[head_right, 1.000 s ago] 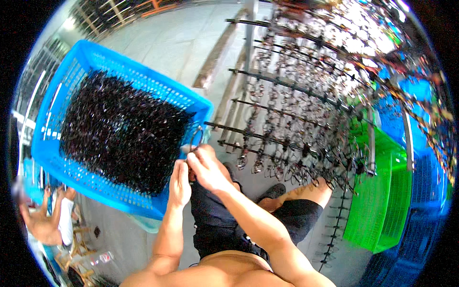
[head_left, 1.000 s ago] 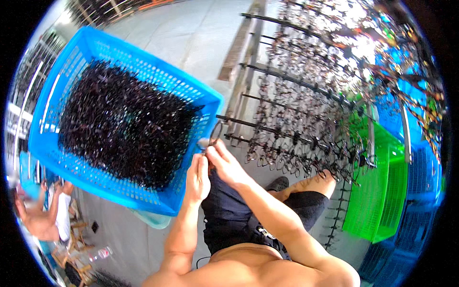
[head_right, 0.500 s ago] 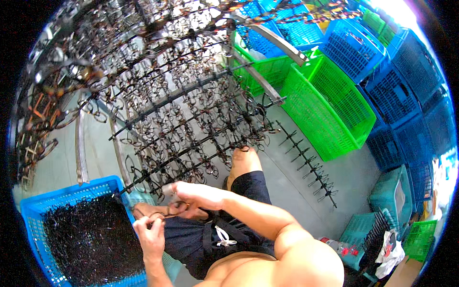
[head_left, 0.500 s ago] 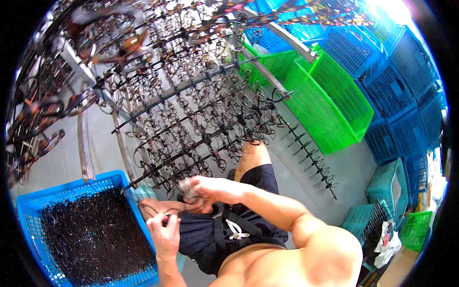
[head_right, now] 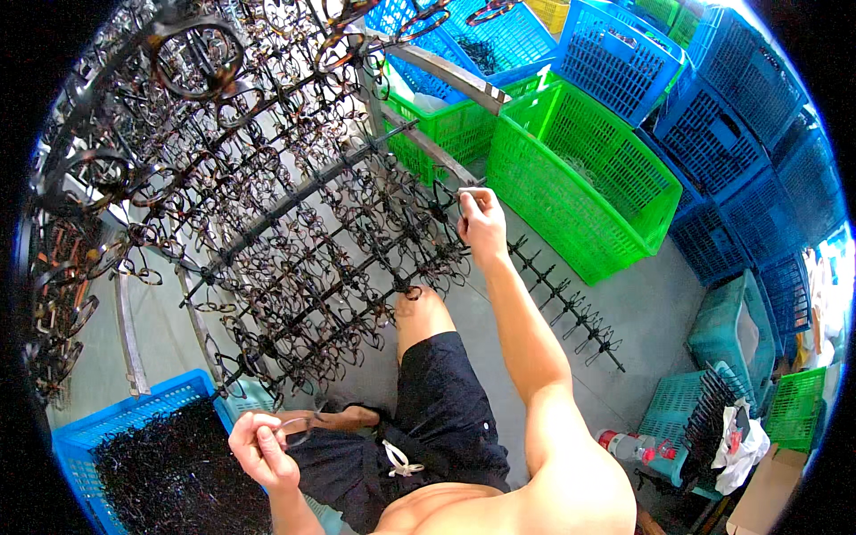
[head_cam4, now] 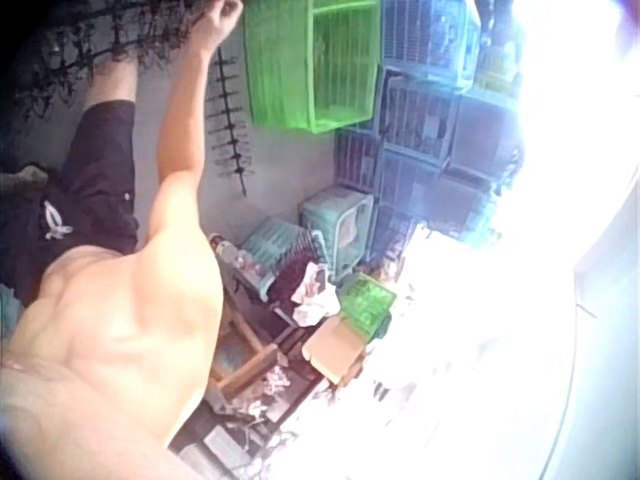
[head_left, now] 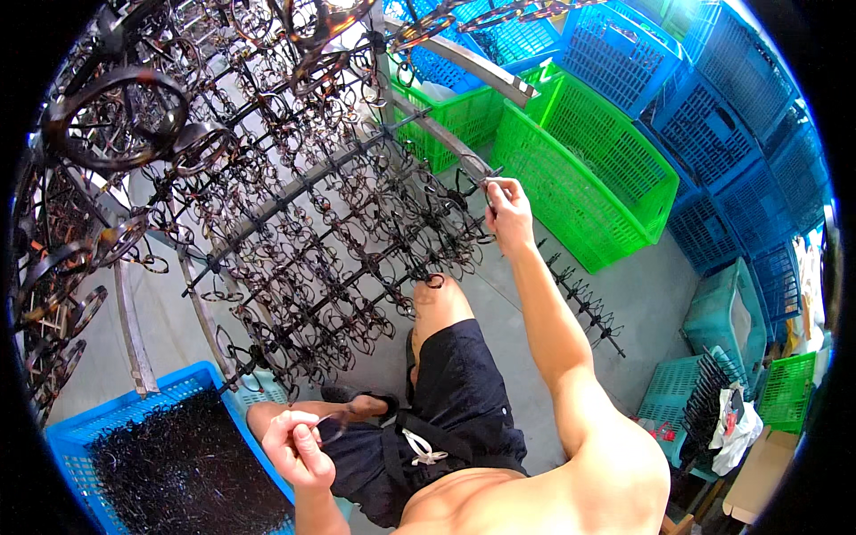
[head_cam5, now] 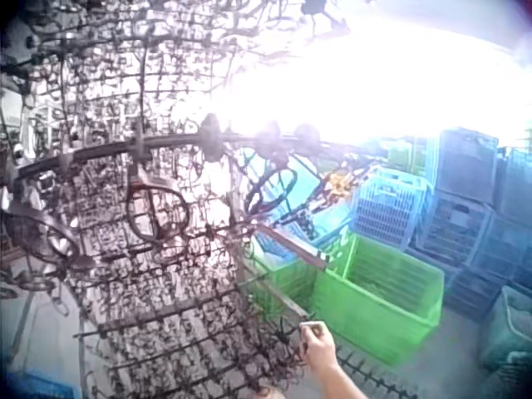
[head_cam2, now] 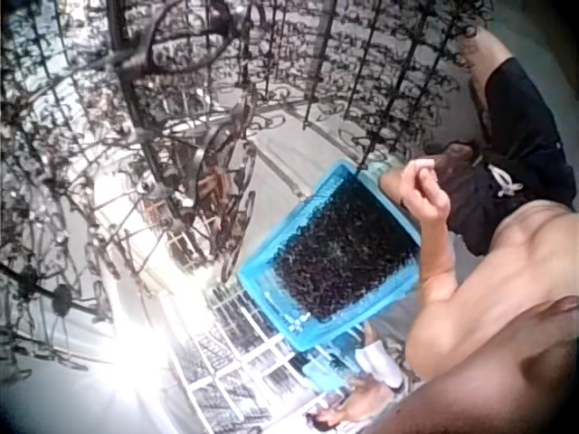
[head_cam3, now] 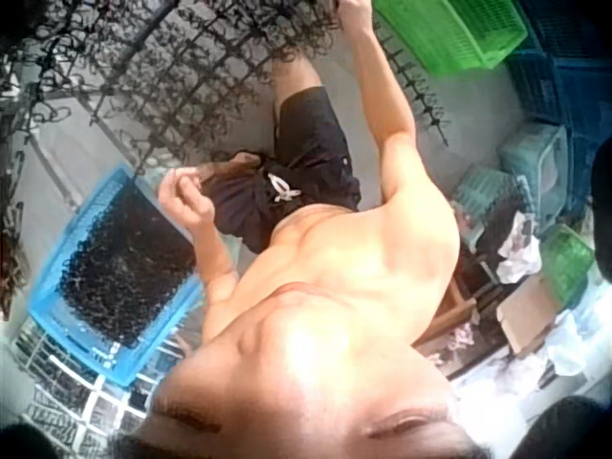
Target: The person repeatedly picks up pairs of eyeglasses from a blue basket and hangs them onto a metal rack with multiple hooks. The person handles the glasses one at a time, placing them on the rack in an organized manner.
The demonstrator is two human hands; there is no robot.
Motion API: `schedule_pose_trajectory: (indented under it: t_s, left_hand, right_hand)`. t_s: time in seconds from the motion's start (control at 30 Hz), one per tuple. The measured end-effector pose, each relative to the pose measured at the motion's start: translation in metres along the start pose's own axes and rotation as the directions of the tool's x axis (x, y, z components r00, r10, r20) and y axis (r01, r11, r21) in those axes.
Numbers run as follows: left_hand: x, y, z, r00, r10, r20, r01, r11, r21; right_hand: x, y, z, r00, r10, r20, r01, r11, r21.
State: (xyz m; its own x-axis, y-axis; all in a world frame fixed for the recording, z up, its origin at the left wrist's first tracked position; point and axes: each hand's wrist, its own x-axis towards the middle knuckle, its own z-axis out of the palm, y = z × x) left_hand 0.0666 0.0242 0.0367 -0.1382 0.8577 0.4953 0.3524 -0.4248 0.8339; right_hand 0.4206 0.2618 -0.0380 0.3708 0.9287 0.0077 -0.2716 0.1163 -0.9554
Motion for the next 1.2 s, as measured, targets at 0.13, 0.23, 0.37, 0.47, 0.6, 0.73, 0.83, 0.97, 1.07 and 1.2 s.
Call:
schedule_pose_trajectory:
  t_s: [0.13, 0.23, 0.37, 0.47, 0.6, 0.73, 0.83, 0.97, 1.07, 1.2]
  left_hand:
    - [0.007, 0.005, 0.002, 0.967, -0.245, 0.067, 0.254, 0.951, -0.178]
    - [0.001, -0.003, -0.004, 0.915, -0.367, 0.167, 0.402, 0.860, -0.315]
    - [-0.001, -0.006, -0.001, 0.886, -0.420, 0.197, 0.463, 0.810, -0.360]
    - [-0.002, -0.008, -0.001, 0.883, -0.441, 0.161, 0.464, 0.771, -0.436]
    - [0.001, -0.017, -0.014, 0.839, -0.540, 0.070, 0.486, 0.685, -0.543]
    - [0.005, -0.039, -0.042, 0.853, -0.501, -0.146, 0.366, 0.774, -0.517]
    - [0.023, -0.053, -0.066, 0.703, -0.593, -0.392, 0.360, 0.773, -0.523]
    - [0.028, -0.087, -0.101, 0.657, -0.583, -0.478, 0.321, 0.790, -0.523]
    - [0.024, -0.092, -0.113, 0.669, -0.566, -0.483, 0.231, 0.775, -0.588]
    - [0.019, -0.083, -0.107, 0.671, -0.610, -0.422, 0.294, 0.741, -0.603]
  right_hand:
    - [0.024, 0.003, 0.004, 0.994, 0.110, 0.017, -0.104, 0.972, -0.210]
    - [0.029, -0.016, 0.019, 0.991, 0.134, 0.027, -0.111, 0.901, -0.419]
    - [0.033, -0.030, 0.031, 0.990, 0.141, 0.027, -0.097, 0.797, -0.596]
    - [0.038, -0.016, 0.028, 1.000, -0.006, 0.005, 0.008, 0.773, -0.634]
    - [0.040, 0.005, 0.013, 1.000, -0.010, -0.025, -0.002, 0.890, -0.457]
    - [0.036, 0.007, 0.016, 0.997, 0.066, -0.044, -0.076, 0.958, -0.276]
    - [0.037, 0.006, 0.015, 0.994, 0.107, -0.037, -0.112, 0.964, -0.241]
    - [0.042, 0.013, 0.013, 0.997, 0.071, -0.003, -0.069, 0.955, -0.287]
    - [0.043, 0.013, 0.018, 0.991, 0.130, 0.030, -0.119, 0.964, -0.237]
    - [0.043, 0.018, 0.014, 0.996, 0.086, 0.020, -0.079, 0.968, -0.239]
